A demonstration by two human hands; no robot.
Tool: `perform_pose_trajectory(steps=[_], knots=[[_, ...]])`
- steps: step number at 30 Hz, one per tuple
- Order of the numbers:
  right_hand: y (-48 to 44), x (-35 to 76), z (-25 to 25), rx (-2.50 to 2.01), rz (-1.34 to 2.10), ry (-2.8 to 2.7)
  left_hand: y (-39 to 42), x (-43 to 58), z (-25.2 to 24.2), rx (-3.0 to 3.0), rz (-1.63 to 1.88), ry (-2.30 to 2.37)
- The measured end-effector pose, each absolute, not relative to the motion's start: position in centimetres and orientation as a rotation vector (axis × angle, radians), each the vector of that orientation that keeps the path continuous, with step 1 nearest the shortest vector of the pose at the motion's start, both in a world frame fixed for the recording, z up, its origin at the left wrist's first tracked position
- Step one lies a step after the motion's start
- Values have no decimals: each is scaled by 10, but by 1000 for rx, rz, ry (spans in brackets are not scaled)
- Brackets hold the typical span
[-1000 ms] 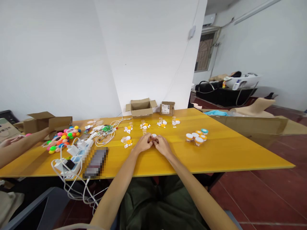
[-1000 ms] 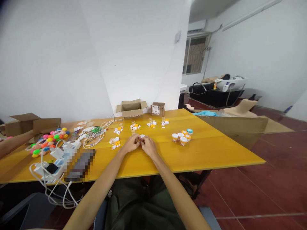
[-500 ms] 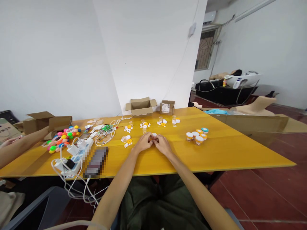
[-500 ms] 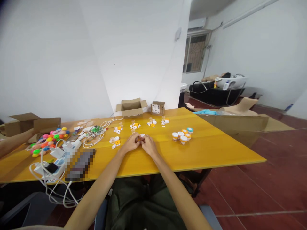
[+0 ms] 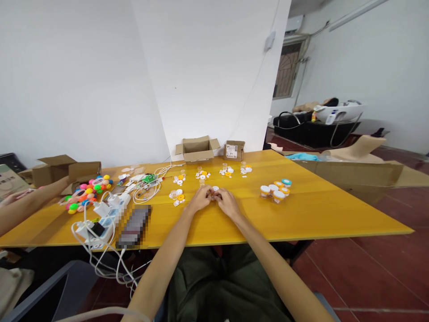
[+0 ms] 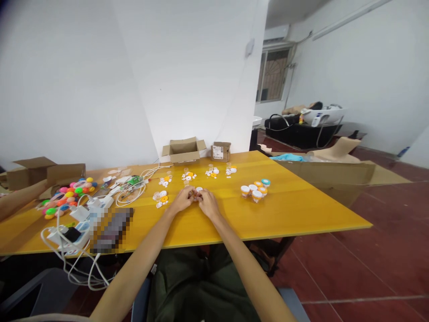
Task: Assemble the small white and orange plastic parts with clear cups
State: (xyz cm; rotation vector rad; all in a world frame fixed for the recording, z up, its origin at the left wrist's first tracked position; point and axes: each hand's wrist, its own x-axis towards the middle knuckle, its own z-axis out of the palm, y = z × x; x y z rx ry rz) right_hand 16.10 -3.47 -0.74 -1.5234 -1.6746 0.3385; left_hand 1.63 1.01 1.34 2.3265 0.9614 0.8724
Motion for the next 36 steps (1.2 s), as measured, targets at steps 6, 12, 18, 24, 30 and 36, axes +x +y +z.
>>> perform_pose_trajectory(steps=[6, 12, 18, 24, 30, 36], knots=[[-32, 161, -12, -1510, 310, -1683, 14, 18, 12, 2245, 862, 947], [-31, 160, -15, -1533, 309, -1680, 15, 17, 10, 2231, 880, 944], [-31, 159, -13, -1560, 336, -1672, 13, 18, 13, 2216, 870, 939], [-32, 160, -13, -1545, 319, -1685, 12, 18, 14, 2227, 870, 942], [-34, 159, -10, -1558, 303, -1702, 13, 17, 12, 2232, 877, 924], [-33, 160, -11, -1553, 277, -1722, 13, 18, 13, 2214, 905, 905]])
